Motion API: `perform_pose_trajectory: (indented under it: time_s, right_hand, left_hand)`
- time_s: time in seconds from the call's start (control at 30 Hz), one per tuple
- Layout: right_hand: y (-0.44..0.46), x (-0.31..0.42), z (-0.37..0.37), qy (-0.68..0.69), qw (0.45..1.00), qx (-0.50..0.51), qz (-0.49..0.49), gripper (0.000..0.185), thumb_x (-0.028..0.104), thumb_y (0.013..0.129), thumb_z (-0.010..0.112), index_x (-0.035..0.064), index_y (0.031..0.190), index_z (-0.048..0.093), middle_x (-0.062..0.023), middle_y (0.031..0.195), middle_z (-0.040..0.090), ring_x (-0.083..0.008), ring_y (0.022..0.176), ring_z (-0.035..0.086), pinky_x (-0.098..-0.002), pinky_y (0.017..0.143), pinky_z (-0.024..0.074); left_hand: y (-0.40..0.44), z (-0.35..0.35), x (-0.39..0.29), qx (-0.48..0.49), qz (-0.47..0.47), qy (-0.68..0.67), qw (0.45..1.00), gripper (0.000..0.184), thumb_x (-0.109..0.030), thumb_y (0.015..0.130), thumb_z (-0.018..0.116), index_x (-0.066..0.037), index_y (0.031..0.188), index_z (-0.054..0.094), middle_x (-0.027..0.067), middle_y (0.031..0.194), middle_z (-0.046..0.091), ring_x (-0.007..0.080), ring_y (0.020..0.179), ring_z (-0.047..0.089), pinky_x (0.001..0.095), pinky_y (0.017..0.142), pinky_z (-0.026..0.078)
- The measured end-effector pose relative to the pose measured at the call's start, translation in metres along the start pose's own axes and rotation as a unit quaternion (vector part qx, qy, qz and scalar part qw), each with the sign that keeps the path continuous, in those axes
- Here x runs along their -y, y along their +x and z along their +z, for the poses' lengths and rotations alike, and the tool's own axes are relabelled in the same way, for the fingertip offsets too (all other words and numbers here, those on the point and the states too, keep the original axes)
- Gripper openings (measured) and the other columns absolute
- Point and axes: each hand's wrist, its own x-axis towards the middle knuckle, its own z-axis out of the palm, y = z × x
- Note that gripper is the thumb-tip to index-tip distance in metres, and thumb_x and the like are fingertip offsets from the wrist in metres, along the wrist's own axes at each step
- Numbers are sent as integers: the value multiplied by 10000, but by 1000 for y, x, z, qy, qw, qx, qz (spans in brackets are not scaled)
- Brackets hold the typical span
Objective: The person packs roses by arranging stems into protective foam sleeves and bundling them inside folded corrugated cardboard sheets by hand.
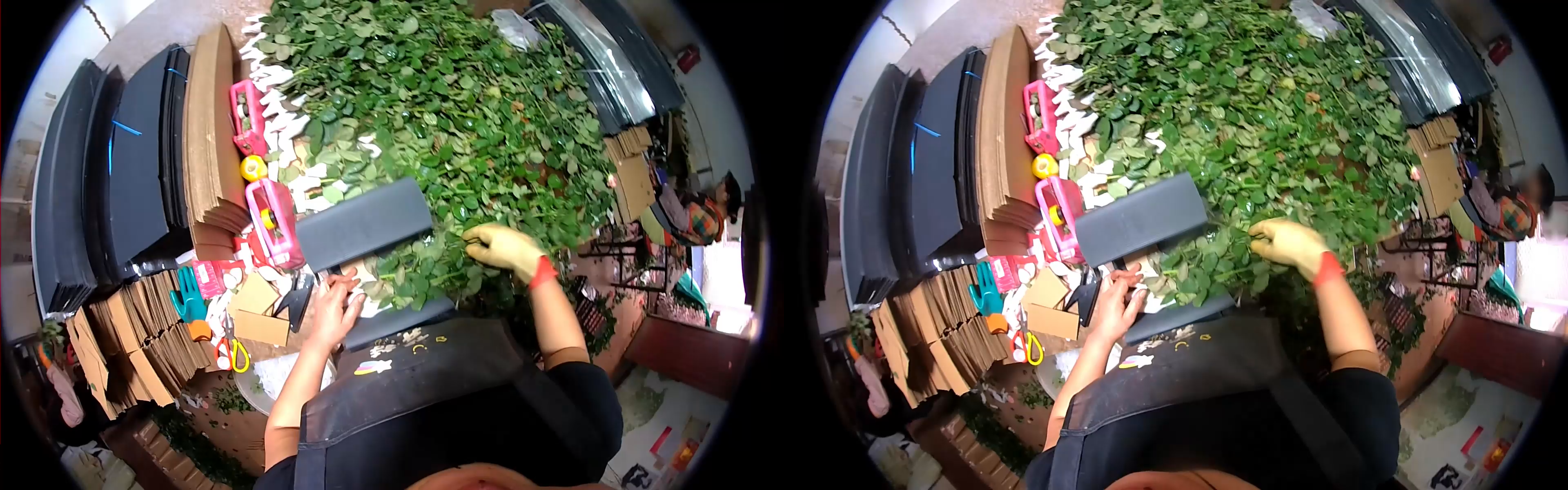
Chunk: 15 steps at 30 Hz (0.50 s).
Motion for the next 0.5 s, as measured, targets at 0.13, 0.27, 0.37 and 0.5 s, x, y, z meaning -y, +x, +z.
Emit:
perform_pose_trajectory:
  time_s: [0.13, 0.27, 0.37, 0.5]
  right_hand:
    - [58, 57, -75, 16, 979, -186, -82, 337, 326, 1026, 580, 85, 1209, 730, -146, 1213, 740, -340, 1131, 687, -407, 994, 538]
    - [211, 34, -75, -94, 949, -257, -154, 285, 214, 1002, 578, 72, 1197, 729, -155, 1158, 732, -354, 1099, 676, -432, 1020, 514]
    - [302, 23, -66, -385, 899, -205, -45, 319, 213, 903, 682, 87, 1195, 713, -144, 1440, 608, -321, 1309, 592, -448, 1106, 451]
    - [349, 17, -74, -290, 948, -132, 17, 330, 115, 975, 539, 218, 1204, 753, -97, 1401, 671, -266, 1317, 619, -486, 1141, 433]
  left_hand:
    - [9, 11, 3, -39, 0, 17, 999, 239, -109, 860, 814, -13, 852, 596, 139, 1107, 754, 336, 992, 671, 438, 889, 520]
    - [13, 17, 7, -33, -33, -16, 999, 209, -101, 843, 805, -38, 918, 621, 129, 1026, 731, 361, 976, 663, 452, 874, 519]
    - [17, 12, -1, -28, -11, 7, 1000, 193, -88, 856, 788, -45, 1027, 711, 113, 1051, 730, 345, 1006, 671, 445, 898, 520]
    - [12, 18, -2, -52, -53, 6, 997, 159, -110, 855, 807, -74, 1002, 759, 88, 1098, 749, 316, 1048, 682, 430, 926, 521]
